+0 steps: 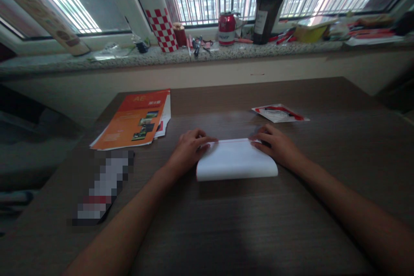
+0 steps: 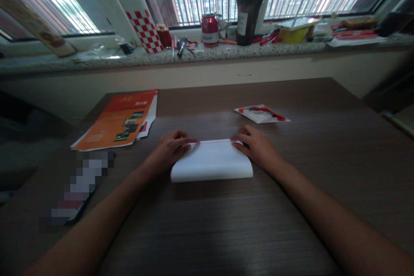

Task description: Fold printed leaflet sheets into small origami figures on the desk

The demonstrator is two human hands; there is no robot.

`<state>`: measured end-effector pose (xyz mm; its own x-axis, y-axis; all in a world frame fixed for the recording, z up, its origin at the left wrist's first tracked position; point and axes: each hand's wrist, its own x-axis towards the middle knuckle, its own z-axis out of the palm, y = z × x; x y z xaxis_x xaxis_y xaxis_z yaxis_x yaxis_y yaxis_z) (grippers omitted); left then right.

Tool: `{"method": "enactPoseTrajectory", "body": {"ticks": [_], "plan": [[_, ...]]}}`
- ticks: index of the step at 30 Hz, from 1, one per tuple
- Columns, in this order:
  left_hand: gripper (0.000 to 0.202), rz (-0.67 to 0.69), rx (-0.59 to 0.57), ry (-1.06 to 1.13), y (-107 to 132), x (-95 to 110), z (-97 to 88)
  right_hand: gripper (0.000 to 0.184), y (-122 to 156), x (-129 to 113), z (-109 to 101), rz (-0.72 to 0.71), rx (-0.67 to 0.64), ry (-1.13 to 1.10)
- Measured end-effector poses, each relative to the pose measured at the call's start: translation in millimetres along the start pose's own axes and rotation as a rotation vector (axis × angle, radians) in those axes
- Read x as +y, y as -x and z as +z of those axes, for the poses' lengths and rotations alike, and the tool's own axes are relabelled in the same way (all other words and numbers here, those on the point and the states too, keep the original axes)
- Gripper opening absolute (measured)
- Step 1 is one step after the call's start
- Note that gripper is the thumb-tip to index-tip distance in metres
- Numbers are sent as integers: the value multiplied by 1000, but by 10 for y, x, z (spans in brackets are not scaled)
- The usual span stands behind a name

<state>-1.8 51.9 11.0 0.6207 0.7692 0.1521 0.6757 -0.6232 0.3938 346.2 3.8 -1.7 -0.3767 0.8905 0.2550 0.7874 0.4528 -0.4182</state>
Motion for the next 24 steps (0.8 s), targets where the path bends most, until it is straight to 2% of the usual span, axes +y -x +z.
{"method": "enactPoseTrajectory", "body": {"ticks": [5,12,17,24], "plan": [[40,194,-59,-56,-24,-22,-13,29,10,9,9,-32,5,59],[39,350,-314,-160,-127,66,-184,30,13,37,41,-63,27,89],[41,344,-420,-190,-207,126,-313,29,12,65,55,-78,38,77],[43,333,-417,-185,-163,240,-372,31,15,70,66,-76,46,56]]}}
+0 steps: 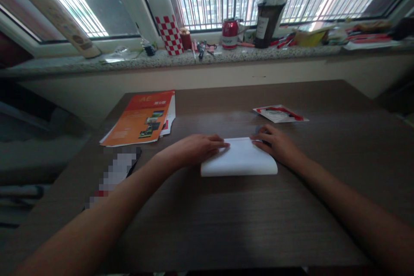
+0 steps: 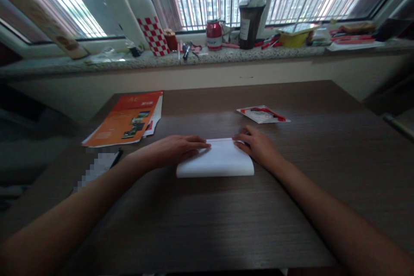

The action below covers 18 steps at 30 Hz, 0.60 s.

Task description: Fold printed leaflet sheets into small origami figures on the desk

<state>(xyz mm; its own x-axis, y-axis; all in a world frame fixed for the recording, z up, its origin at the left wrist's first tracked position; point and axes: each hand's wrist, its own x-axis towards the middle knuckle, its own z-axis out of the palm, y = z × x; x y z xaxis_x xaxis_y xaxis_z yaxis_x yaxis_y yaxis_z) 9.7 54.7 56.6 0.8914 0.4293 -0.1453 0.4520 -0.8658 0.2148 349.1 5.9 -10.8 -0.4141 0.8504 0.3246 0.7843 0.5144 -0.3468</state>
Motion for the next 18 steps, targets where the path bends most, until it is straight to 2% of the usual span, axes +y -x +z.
{"method": "enactPoseTrajectory", "body": {"ticks": [6,11,15,18], "plan": [[52,-109,-16,-102,17,312,6,30,-4,-7,-1,-1,3,4],[54,-176,106,-138,-34,540,145,30,-4,-8,-7,0,6,0],[52,-234,183,-154,-36,630,301,31,-5,9,-11,-15,2,14],[51,-254,189,-149,-27,642,382,31,-3,16,-19,-10,-3,15]]}}
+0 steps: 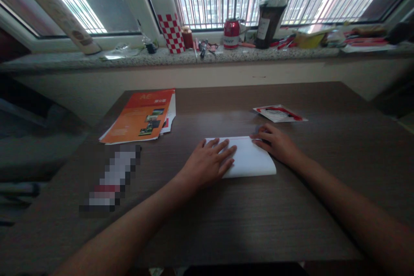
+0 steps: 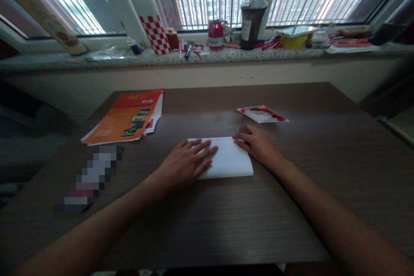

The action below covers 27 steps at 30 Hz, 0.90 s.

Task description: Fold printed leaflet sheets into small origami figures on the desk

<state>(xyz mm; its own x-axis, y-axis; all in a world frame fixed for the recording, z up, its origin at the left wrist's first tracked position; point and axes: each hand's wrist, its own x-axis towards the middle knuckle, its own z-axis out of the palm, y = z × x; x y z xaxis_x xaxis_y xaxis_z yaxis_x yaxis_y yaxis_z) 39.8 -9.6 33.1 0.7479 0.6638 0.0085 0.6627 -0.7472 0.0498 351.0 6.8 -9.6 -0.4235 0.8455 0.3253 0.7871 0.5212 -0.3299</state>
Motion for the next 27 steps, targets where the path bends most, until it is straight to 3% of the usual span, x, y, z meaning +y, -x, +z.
{"method": "enactPoseTrajectory", "body": {"ticks": [8,13,18,23,27], "plan": [[54,-22,-21,35,2,13,28,35,-22,-36,-85,-4,-48,-43],[52,-20,-36,51,-10,13,21,39,-90,-64,-246,8,-101,-130],[53,-18,-29,71,-4,2,34,44,-112,-409,-388,32,-10,-87],[54,-21,-15,96,9,-1,51,57,-37,-865,-220,-20,-154,-6],[56,-16,-9,86,11,7,39,65,2,-942,-26,-5,-195,40]]}}
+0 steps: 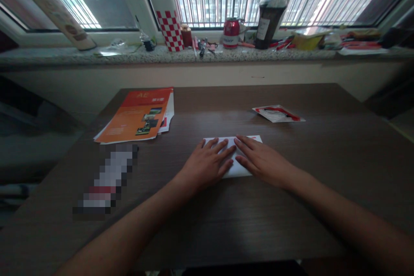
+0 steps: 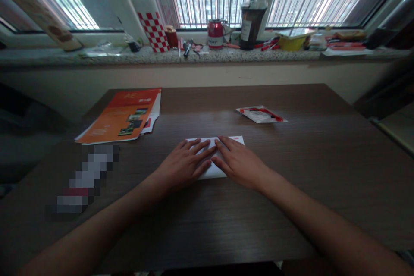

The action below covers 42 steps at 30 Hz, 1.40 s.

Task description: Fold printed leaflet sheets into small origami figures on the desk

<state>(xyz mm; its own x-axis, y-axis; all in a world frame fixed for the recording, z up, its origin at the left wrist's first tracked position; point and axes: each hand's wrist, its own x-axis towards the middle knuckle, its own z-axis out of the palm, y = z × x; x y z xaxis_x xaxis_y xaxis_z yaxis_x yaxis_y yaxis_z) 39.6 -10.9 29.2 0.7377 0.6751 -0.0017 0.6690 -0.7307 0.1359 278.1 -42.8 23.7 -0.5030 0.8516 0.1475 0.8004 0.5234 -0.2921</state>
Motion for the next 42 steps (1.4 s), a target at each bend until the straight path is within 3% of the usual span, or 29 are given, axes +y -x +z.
{"method": "enactPoseTrajectory", "body": {"ticks": [14,28,35,42], "plan": [[55,-5,23,-28,59,0,120,71,104,107,251,-3,38,37],[59,-16,36,-24,118,9,235,94,162,91,330,-19,33,93],[79,5,55,16,137,-53,273,105,176,103,346,-17,40,79],[85,59,9,39,171,-102,205,111,167,113,330,-26,21,72]]}}
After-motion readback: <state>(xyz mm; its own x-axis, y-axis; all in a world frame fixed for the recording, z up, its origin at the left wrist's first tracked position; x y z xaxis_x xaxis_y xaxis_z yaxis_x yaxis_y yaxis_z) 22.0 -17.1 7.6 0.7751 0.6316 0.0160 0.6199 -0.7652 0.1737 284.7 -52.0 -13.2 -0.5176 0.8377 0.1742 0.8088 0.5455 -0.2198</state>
